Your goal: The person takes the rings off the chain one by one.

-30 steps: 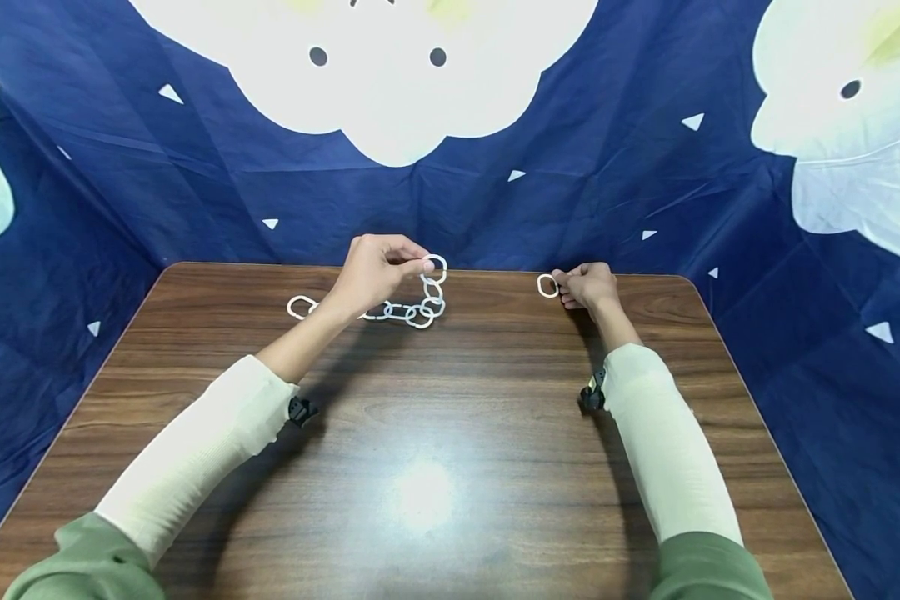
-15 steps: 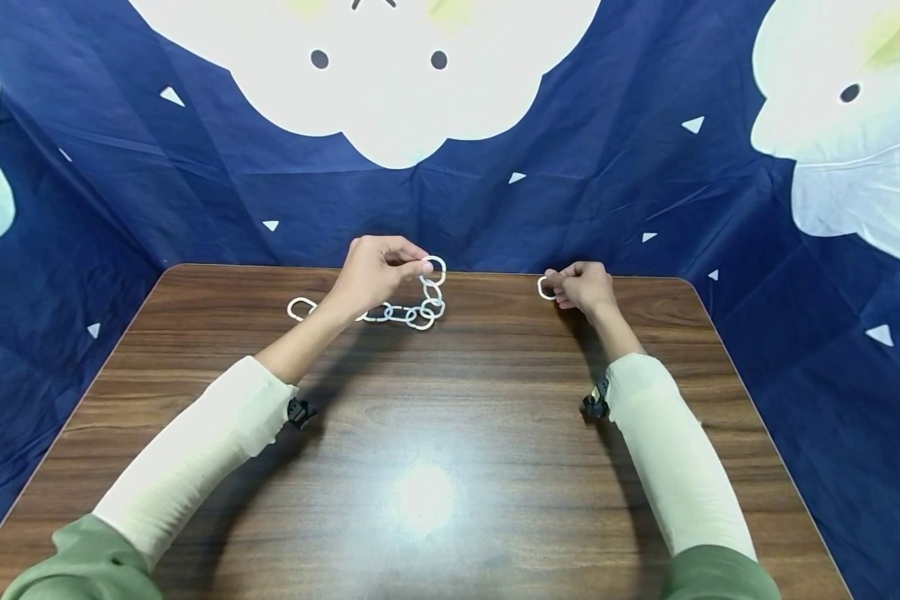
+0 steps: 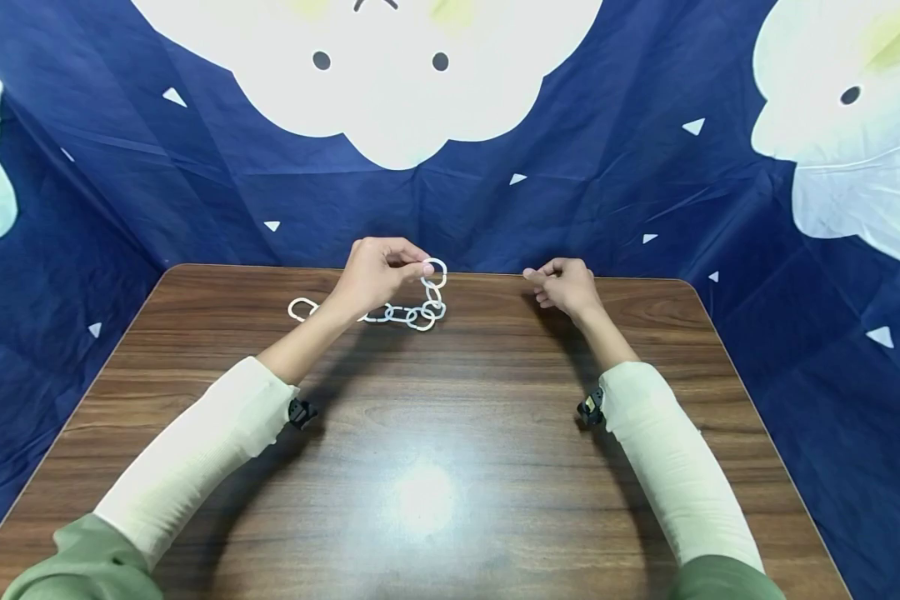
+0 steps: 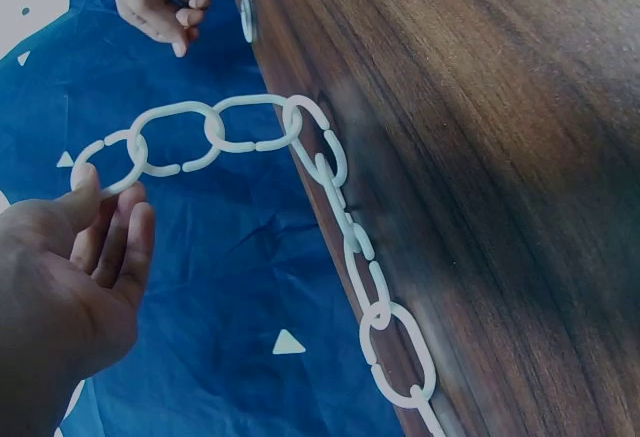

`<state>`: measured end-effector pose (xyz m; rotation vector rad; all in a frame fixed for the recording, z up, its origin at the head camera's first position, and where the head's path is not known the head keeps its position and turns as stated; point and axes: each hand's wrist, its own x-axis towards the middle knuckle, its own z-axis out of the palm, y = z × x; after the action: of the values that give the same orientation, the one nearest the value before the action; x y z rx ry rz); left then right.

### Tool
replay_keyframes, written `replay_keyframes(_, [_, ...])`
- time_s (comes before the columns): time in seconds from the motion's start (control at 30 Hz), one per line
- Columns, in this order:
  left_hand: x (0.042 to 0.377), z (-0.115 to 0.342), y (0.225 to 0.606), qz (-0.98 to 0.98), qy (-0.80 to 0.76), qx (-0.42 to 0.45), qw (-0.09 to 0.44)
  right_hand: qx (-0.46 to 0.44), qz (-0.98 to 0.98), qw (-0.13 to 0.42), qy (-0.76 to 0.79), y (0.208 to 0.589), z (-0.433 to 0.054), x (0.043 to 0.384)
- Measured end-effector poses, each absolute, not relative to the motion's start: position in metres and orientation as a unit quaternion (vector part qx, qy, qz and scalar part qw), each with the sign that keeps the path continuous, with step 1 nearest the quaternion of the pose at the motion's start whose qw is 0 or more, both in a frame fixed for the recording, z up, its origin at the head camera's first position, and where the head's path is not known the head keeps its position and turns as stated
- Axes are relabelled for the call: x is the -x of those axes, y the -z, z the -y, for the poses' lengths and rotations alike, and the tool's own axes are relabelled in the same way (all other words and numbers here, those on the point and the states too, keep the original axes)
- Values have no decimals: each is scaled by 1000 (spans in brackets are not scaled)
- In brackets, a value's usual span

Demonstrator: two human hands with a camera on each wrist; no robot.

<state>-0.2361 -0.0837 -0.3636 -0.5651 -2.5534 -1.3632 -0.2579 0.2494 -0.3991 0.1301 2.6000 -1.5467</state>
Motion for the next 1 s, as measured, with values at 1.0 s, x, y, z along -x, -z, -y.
replay_keyframes(1.0, [237, 84, 366, 866, 457, 184, 88, 43, -845, 66, 529, 384, -219, 251])
